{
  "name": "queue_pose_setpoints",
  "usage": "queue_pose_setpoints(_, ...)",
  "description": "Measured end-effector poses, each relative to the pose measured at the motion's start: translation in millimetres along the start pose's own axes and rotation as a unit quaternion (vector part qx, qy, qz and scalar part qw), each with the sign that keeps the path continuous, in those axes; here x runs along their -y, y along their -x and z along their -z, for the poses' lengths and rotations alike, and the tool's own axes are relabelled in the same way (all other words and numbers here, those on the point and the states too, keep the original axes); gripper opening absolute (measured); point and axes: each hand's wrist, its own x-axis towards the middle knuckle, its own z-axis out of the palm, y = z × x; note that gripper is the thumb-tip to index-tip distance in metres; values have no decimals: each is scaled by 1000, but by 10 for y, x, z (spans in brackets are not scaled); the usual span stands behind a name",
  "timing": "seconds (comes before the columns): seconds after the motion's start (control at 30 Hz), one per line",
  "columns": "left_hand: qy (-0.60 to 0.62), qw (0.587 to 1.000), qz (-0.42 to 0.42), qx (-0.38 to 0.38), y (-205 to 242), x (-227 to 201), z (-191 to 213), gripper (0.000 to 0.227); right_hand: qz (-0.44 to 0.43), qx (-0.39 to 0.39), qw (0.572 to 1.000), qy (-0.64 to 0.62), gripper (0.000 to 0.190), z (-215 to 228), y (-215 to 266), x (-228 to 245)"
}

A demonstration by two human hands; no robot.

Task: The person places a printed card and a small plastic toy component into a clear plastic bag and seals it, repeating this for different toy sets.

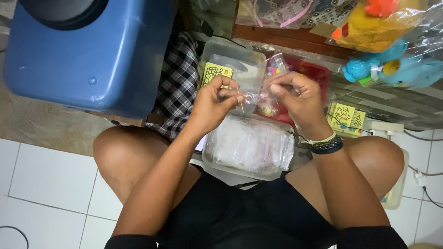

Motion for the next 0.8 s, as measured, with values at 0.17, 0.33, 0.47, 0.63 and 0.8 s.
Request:
queue_pose_setpoints(0.17,-59,997,-45,-8,-48,159,17,16,0,-49,998,-42,16,87,-15,-147)
queue_pose_setpoints(0.33,-69,994,-80,-16,-14,107,-8,13,-20,-81,996,-2,16,59,-12,-112)
queue_pose_setpoints(0.47,-79,992,-98,-13,-9,105,-14,12,-2,-90,996,-4,16,68,-19,-130)
queue_pose_setpoints(0.63,-82,992,-88,-32,-13,136,-65,11,15,-89,996,-6,14,55,-27,-92)
queue_pose_setpoints(0.8,-90,990,-101,-31,-12,139,-51,8,44,-41,998,-16,25,28,-19,53)
